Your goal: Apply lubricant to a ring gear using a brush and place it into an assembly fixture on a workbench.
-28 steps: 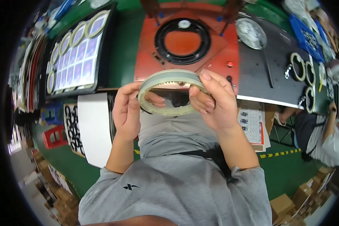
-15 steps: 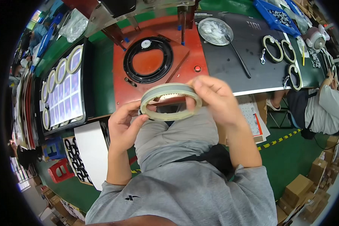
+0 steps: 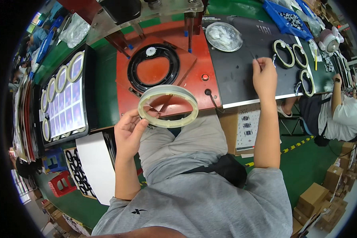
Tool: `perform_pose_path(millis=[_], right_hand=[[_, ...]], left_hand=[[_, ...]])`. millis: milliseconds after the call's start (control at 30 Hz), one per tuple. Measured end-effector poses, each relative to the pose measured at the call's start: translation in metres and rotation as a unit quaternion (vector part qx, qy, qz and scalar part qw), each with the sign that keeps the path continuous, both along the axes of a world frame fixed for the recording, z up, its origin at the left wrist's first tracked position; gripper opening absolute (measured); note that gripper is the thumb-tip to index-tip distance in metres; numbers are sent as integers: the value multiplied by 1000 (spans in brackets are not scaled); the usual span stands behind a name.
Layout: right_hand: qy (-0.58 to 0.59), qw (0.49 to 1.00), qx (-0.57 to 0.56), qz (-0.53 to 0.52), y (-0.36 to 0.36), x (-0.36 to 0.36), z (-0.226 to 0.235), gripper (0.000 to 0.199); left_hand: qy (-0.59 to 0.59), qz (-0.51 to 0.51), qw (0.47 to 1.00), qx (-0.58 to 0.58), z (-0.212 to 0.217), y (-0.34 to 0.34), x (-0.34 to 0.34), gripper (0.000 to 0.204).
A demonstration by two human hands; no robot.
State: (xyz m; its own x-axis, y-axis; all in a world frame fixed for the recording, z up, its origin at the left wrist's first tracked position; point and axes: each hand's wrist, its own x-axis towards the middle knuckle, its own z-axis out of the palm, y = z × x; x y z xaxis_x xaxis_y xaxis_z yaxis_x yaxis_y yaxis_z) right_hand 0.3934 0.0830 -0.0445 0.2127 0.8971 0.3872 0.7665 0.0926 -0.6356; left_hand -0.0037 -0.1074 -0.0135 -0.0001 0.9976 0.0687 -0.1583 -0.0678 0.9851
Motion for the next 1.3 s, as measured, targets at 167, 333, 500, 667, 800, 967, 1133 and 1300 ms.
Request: perform_pose_path(millis=[167,333,500,667,800,967,1133,1300], right_hand=[[-21,1000,-1,16,24,-22,29,22],[-63,997,22,36,56,-34,30,23],[-121,992,-28,25,52,-34,40,23],[-43,998,32,27,32,-13,47,23],[153,984,-34,85,-3,-3,61,27],[318,931,-109,141,-62,-10,81,25],[393,869,-131,271,-99,-25,90,23],[329,863,-87,374,-115,-50,111,22]], left_hand=[[12,-5,1000,-10,3,1,-1,33],[11,2,1000,-11,2,3,0,33],[10,8,1000,-12,0,0,0,33],[15,11,1000,-20,1,0,0,33],[13,2,1000,12,4,-3,-4,34],[117,41,984,131,51,1,-2,34],[260,30,899,352,83,32,-6,35],[288,27,871,397,89,36,-7,37]])
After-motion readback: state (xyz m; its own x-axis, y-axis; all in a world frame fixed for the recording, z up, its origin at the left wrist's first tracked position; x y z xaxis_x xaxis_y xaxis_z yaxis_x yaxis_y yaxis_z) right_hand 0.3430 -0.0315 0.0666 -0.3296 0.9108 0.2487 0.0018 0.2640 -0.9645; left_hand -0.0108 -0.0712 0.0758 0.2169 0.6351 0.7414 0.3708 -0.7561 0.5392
